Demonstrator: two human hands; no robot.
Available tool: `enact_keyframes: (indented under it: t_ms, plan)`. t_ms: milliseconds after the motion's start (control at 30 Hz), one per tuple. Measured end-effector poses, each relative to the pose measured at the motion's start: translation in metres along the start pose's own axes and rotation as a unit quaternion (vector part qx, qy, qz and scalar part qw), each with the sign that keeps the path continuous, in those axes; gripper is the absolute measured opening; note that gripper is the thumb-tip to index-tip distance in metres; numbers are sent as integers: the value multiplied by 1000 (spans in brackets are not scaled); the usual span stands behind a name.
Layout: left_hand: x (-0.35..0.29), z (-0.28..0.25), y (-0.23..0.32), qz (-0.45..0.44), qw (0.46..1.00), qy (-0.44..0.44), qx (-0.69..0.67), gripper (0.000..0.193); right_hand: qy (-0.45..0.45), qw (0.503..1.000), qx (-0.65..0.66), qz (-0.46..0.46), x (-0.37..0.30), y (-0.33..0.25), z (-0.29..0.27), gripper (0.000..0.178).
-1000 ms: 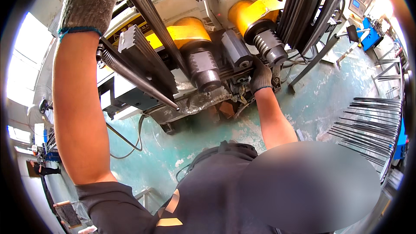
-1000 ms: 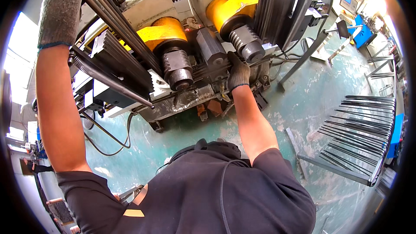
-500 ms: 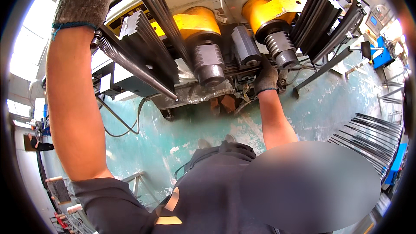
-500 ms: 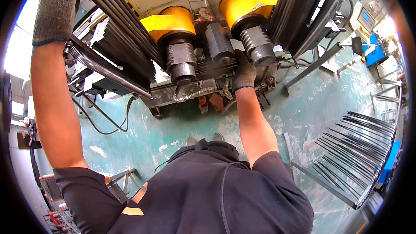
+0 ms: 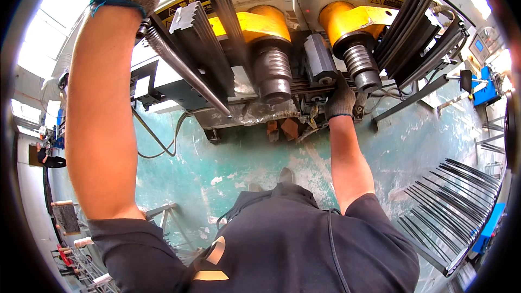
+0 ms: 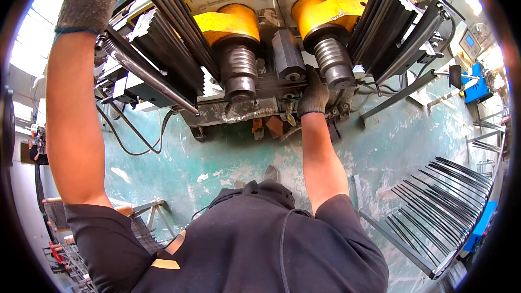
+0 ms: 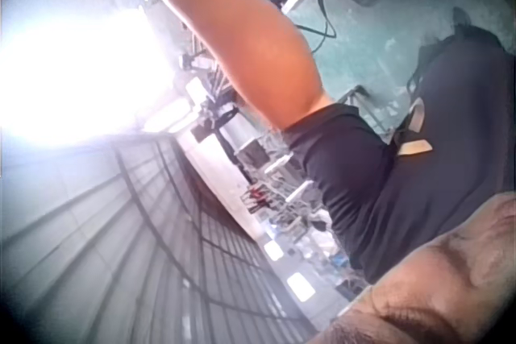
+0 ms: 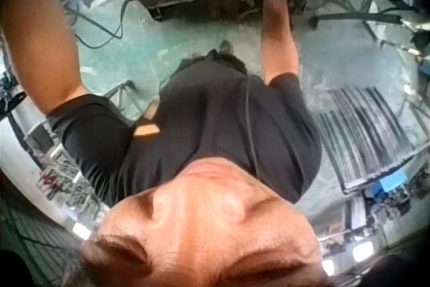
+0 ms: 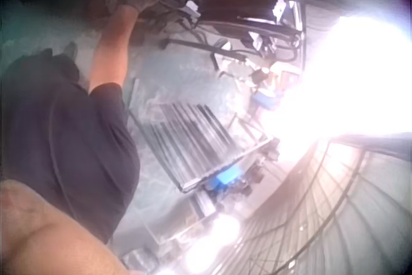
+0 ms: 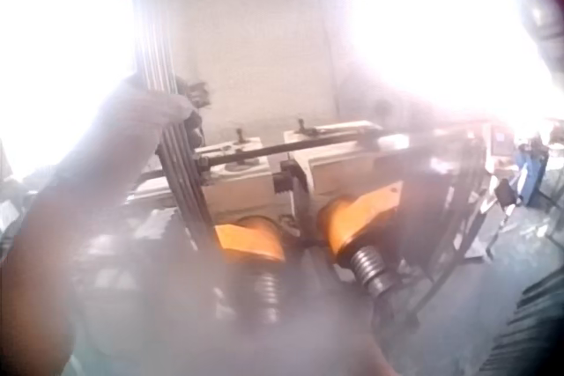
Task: The person picks up bundles of straight metal rods from a rack and feeds them into a yellow bending machine. The machine bends the rods into a U-shape, which the person then removes and places onto a nearby rack. This process is repeated multiple times throughout the clip.
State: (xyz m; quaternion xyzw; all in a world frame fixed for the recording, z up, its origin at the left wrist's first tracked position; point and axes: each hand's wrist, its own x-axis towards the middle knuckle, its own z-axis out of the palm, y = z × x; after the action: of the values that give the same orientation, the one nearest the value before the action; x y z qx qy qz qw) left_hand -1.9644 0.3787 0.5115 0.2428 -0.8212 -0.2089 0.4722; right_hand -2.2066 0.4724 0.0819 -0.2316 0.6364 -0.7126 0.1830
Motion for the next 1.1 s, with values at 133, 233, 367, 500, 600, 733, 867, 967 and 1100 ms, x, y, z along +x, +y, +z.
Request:
enact_keyframes:
  t_ms: [133, 233, 367, 500, 600, 733, 867, 967, 1100]
  plan:
    - [7, 12, -5, 11, 1000, -26, -5, 16, 87, 946, 273, 151, 9, -18, 1, 31]
    - [-14, -29, 4, 6, 998, -15, 61, 14, -14, 978, -206, -28, 3, 16, -6, 34]
    - [-50, -83, -2, 7, 995, 0, 104, 11, -15, 976, 187, 114, -70, -50, -3, 43]
    - [-100, -127, 10, 12, 1000, 13, 11, 9, 71, 962, 239, 116, -113, -60, -65, 44]
    - [-184, -195, 40, -56, 995, 78, 9, 8, 111, 965, 204, 125, -168, -108, 0, 47]
    - [-306, -266, 54, -181, 922, 284, -190, 12, -5, 992, 60, 112, -244, -138, 83, 54]
    - [-436, -328, 87, -175, 871, 423, -177, 32, -182, 978, 97, 40, -286, -102, 148, 42]
    - [-519, -352, 128, -174, 827, 522, -117, 31, -301, 949, 12, 94, -347, -120, 207, 44]
    - [-606, -360, 194, -155, 744, 650, 9, 32, -453, 865, 180, 122, -433, -116, 295, 44]
